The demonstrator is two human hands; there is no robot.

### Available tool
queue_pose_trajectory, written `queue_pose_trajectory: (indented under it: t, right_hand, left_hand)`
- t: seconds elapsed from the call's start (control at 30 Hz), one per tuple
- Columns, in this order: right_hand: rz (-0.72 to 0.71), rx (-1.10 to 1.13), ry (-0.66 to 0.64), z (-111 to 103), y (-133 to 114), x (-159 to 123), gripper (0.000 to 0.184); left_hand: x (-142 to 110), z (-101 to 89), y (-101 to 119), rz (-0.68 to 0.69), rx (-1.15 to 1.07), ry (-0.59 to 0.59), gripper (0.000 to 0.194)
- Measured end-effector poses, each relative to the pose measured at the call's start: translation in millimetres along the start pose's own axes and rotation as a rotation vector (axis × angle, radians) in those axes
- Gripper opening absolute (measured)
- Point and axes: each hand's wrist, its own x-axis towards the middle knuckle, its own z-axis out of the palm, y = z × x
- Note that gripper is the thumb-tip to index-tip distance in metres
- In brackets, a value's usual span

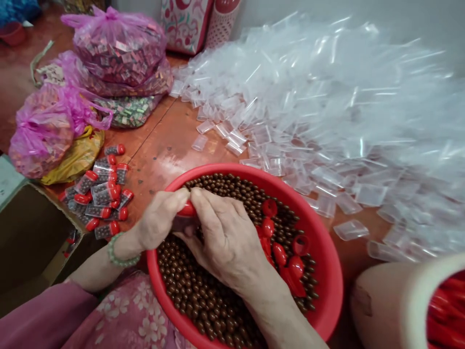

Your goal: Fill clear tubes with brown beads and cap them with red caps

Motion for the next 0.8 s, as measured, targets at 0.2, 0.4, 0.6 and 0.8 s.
queue_pose_trajectory:
  t: [0.2,0.4,0.6,0.8]
  right_hand:
    - [0.085,-0.055,-0.074,-11.7,7.1,-1.1,0.046]
    - [0.186,-0.091,-0.153,-17.2,12.6,-3.9,0.026]
    - [0.323,-0.186,-0.169,-29.6,30.0,-16.0,0.020]
    - [0.380,-0.189,-0.162,-35.9,42.3,-25.9,0.020]
  left_hand:
    - [-21.6,-67.1,-18.7,0.303,1.168,0.697,0.035]
    - [-9.8,-116.9,-39.1,0.158,1.618,0.747,0.035]
    - [-24.1,-106.3,-39.1,0.445,1.444,0.621,0.035]
    - [-102.7,-103.1,-84.6,0.406,1.670,0.418,0.062]
